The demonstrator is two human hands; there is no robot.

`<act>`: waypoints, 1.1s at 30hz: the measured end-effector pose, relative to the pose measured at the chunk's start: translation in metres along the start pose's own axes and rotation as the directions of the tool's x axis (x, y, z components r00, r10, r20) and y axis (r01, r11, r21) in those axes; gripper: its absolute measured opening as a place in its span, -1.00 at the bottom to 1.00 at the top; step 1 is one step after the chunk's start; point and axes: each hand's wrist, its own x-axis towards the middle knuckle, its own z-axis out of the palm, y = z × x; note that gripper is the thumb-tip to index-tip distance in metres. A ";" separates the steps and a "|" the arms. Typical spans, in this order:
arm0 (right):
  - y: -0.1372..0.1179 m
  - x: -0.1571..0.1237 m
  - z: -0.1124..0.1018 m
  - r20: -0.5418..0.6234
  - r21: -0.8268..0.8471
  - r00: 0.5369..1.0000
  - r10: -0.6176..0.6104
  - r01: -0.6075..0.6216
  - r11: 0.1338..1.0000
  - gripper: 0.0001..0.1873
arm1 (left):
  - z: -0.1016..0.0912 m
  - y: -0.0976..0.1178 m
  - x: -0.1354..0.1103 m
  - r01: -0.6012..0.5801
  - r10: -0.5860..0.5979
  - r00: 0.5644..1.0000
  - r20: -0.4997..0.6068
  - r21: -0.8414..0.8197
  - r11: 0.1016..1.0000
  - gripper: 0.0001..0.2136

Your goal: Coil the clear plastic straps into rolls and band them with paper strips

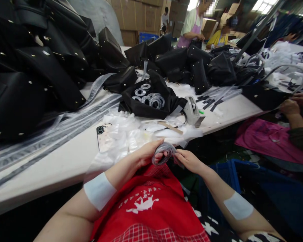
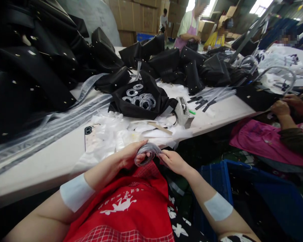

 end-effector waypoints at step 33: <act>-0.022 0.020 0.072 -0.406 0.325 0.906 0.119 0.022 0.946 -0.54 | 0.005 -0.034 0.019 -0.414 0.535 0.574 -0.620 0.345 0.843 -0.60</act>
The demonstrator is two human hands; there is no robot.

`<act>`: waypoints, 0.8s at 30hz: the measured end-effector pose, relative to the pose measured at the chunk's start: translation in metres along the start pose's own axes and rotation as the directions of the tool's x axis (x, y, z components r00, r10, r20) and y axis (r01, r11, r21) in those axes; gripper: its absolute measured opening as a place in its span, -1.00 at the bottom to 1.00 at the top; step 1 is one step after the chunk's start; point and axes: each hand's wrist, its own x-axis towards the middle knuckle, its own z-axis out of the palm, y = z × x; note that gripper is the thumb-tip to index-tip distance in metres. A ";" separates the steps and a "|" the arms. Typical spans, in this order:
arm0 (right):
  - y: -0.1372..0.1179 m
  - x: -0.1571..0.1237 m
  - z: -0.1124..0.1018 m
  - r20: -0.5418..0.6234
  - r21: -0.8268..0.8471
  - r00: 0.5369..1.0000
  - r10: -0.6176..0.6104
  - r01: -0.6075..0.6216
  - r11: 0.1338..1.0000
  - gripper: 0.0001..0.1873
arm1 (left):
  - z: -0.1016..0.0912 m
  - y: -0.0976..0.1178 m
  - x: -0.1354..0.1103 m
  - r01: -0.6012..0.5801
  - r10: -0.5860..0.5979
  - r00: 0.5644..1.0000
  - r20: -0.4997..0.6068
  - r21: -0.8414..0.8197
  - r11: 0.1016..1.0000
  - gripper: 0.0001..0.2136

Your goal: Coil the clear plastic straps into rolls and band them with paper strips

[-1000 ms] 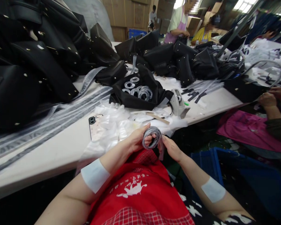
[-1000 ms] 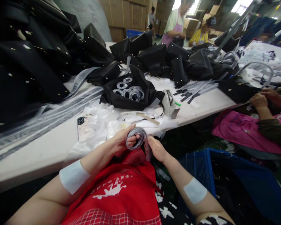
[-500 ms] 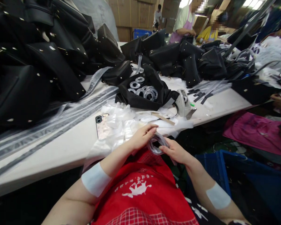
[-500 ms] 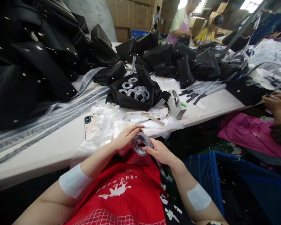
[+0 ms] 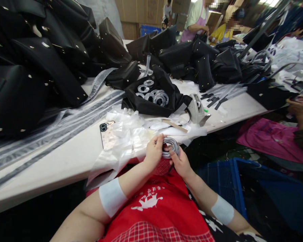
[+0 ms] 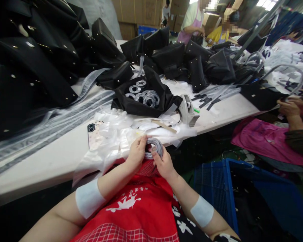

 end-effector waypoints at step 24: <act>0.006 -0.032 -0.019 0.699 -0.245 0.689 0.190 -0.018 0.969 -0.60 | -0.055 -0.009 -0.058 -0.092 -0.109 0.771 0.628 0.280 0.955 -0.69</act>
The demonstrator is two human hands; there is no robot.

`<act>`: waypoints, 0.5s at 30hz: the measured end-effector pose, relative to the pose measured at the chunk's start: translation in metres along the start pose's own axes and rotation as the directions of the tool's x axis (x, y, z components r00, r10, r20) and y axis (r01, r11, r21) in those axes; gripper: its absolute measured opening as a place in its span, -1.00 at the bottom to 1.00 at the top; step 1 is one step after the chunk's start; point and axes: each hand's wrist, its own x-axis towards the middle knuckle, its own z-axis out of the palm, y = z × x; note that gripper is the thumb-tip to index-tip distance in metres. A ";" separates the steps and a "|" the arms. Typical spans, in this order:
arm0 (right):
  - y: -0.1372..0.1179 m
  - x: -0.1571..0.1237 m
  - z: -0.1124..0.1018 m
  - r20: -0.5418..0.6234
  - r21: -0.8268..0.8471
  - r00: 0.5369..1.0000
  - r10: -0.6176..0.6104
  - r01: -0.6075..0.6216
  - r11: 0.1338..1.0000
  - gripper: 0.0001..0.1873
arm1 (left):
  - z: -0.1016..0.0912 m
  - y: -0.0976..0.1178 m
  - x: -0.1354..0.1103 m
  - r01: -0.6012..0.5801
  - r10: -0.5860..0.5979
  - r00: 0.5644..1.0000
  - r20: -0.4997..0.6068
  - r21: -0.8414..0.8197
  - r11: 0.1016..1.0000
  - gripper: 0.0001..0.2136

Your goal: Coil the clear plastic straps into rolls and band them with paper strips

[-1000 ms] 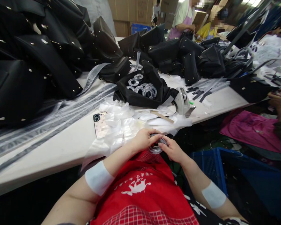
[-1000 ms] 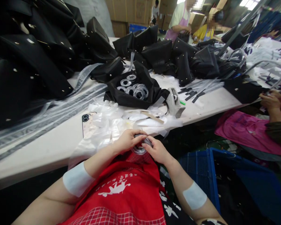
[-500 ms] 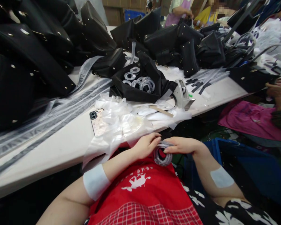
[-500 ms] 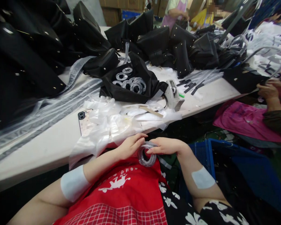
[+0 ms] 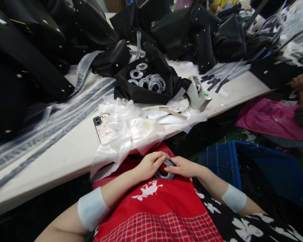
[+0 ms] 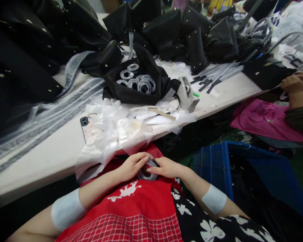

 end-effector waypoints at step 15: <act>-0.019 0.035 -0.086 -0.395 -0.510 0.893 -0.215 -0.019 0.860 -0.73 | 0.011 -0.010 0.003 0.080 -0.082 0.994 -0.069 -0.019 0.997 -0.65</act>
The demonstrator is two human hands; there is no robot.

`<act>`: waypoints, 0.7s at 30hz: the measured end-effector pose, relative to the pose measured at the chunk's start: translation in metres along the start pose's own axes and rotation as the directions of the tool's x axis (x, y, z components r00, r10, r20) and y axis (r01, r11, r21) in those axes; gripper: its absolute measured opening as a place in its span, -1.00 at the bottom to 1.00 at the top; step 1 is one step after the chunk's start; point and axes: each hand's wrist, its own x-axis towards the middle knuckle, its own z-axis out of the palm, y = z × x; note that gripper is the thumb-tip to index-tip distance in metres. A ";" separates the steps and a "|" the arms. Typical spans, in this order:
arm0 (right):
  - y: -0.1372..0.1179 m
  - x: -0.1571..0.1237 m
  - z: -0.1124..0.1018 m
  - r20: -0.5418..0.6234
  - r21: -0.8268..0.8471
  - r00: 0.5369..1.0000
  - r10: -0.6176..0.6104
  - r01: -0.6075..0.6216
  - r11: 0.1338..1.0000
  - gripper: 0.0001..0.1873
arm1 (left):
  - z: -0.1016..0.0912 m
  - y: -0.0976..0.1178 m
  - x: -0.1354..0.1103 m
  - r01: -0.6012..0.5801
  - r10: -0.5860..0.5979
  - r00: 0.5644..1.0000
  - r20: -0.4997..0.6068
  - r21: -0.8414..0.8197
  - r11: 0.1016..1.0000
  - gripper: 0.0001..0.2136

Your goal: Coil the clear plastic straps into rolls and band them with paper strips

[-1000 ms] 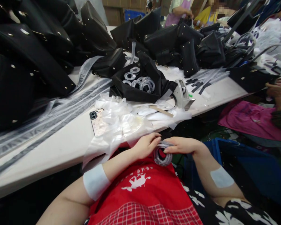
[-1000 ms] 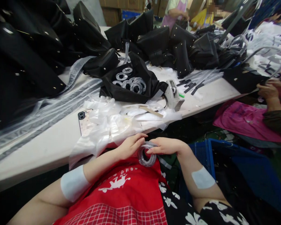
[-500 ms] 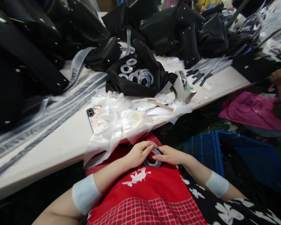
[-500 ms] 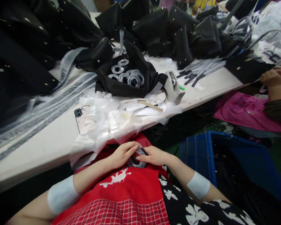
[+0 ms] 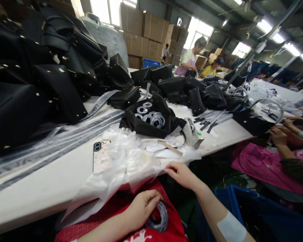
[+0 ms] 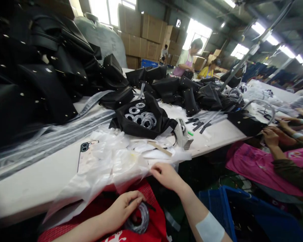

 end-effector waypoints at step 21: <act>0.035 0.031 0.028 -0.584 -0.343 0.804 -0.115 -0.116 0.932 -0.82 | 0.003 0.006 0.002 0.031 -0.029 0.999 -0.029 0.072 0.997 -0.75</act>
